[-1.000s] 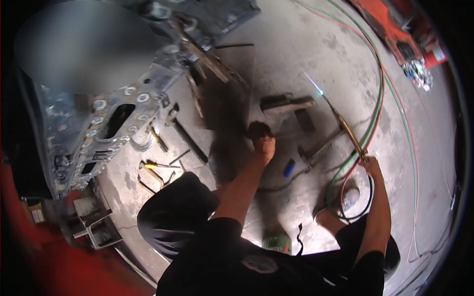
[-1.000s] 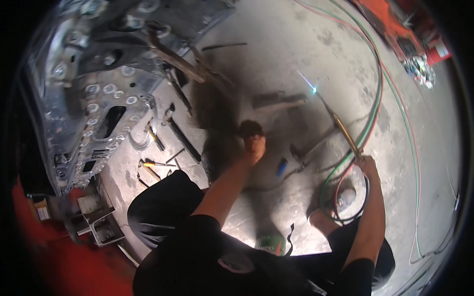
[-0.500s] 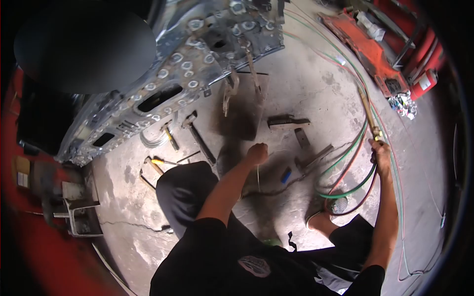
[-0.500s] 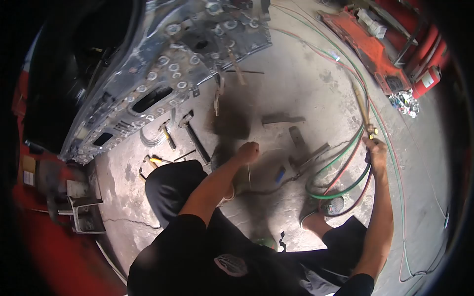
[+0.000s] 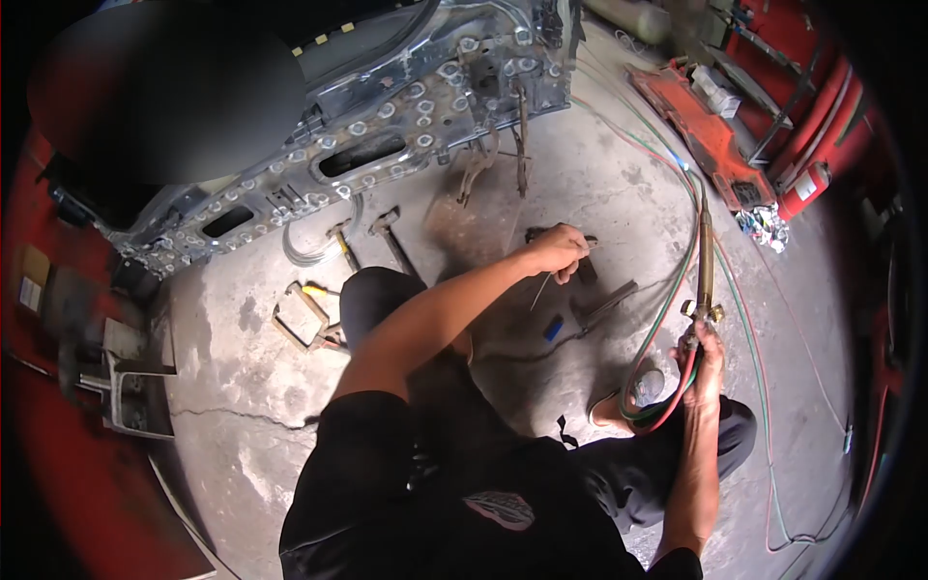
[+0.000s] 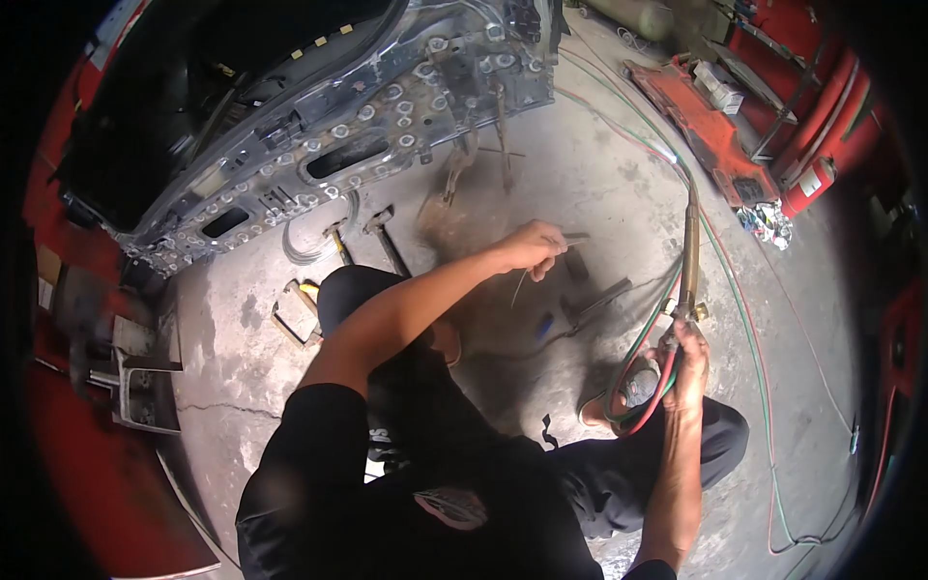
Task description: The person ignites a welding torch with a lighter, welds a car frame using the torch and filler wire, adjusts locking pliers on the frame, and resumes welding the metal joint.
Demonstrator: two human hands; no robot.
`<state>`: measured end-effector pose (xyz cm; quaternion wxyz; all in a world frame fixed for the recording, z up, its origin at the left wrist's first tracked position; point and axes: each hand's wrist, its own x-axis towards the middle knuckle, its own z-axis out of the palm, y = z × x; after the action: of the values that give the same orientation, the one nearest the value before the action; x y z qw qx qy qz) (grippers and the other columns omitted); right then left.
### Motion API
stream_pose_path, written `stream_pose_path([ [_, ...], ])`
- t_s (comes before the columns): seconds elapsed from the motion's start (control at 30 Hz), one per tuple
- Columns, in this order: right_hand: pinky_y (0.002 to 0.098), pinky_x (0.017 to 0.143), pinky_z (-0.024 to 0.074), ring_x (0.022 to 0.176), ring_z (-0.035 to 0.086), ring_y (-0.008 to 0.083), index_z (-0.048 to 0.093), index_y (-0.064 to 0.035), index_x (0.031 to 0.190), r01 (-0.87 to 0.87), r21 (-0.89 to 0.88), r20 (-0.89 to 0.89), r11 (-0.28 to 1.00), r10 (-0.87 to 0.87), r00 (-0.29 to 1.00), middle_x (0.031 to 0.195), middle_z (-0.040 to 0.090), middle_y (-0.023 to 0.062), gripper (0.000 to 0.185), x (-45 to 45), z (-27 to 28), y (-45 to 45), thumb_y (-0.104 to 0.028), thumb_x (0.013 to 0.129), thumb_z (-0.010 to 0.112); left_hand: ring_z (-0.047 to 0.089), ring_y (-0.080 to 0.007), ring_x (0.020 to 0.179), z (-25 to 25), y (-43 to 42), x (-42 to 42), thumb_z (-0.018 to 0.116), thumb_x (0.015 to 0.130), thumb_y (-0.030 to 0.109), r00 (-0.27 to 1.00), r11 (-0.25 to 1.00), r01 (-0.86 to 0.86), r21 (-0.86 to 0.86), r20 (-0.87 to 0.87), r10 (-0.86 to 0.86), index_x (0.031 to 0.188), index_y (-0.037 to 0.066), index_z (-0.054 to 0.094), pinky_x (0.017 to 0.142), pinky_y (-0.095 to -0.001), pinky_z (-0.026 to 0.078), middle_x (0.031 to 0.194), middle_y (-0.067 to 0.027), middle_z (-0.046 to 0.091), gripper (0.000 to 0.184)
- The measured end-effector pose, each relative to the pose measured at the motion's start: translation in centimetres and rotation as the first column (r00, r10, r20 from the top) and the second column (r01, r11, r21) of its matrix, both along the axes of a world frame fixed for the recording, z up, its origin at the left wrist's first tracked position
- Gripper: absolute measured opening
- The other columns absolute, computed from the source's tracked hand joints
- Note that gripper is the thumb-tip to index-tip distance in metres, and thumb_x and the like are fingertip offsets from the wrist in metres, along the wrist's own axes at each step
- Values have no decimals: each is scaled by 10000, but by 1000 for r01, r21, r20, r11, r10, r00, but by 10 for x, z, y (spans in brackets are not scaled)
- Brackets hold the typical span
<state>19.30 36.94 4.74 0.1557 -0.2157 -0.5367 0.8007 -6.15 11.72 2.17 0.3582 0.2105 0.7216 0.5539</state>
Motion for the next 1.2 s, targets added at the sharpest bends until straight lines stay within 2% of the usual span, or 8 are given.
stream_pose_path([
  [0.1,350,673,653,741,695,207,625,47,1205,0,77,-55,997,5,998,944,661,120,345,9,27,-41,-159,934,683,655,-204,577,10,-28,21,593,1032,133,995,997,-40,69,92,34,1046,-14,645,518,-348,547,718,-83,630,157],
  [0.23,317,528,567,565,663,211,501,61,1361,-229,165,-97,959,247,964,1092,688,201,523,9,30,-64,-16,848,564,672,-212,643,27,-73,43,633,1020,161,949,962,-234,140,245,196,1134,-4,613,591,-352,580,779,-87,648,202],
  [0.4,313,591,583,720,701,196,555,73,1327,-315,62,-91,947,319,943,1032,641,127,507,-8,32,-89,38,822,574,694,-219,730,9,-140,61,675,1008,179,861,873,-461,160,319,396,1214,-9,590,685,-403,646,897,-99,660,292],
  [0.67,270,611,555,708,624,137,241,-76,1677,-509,185,-162,841,537,828,1233,610,117,973,-11,30,-104,114,770,536,702,-197,717,42,-164,57,628,1041,176,815,805,-573,154,216,539,1197,3,592,703,-354,628,851,-83,675,236],
  [0.8,288,761,557,852,628,143,331,-88,1654,-554,465,118,690,572,812,1183,633,90,867,-27,35,-115,58,873,678,716,-202,790,7,-171,56,666,1028,169,835,803,-535,262,312,454,1204,-11,631,731,-358,628,892,-88,699,254],
  [0.9,362,844,538,919,625,231,429,-86,1608,-426,744,78,515,566,821,1082,642,123,803,-55,31,-122,-28,881,766,710,-198,757,-4,-175,56,689,1022,172,813,759,-565,324,377,445,1140,7,664,701,-340,608,880,-84,704,204],
  [0.97,382,825,530,890,616,274,466,-99,1587,-305,878,46,368,570,820,1039,623,156,766,-79,44,-128,-52,886,772,698,-188,708,-3,-182,50,696,1016,161,821,753,-566,337,320,473,1106,15,675,671,-322,590,856,-78,701,173],
  [1.2,386,797,527,836,607,273,519,-73,1543,-208,937,26,281,536,844,1025,619,159,654,-152,40,-151,-99,929,741,641,-136,598,40,-192,5,679,984,82,828,845,-522,118,-170,535,989,-1,697,557,-279,527,793,-69,692,85],
])
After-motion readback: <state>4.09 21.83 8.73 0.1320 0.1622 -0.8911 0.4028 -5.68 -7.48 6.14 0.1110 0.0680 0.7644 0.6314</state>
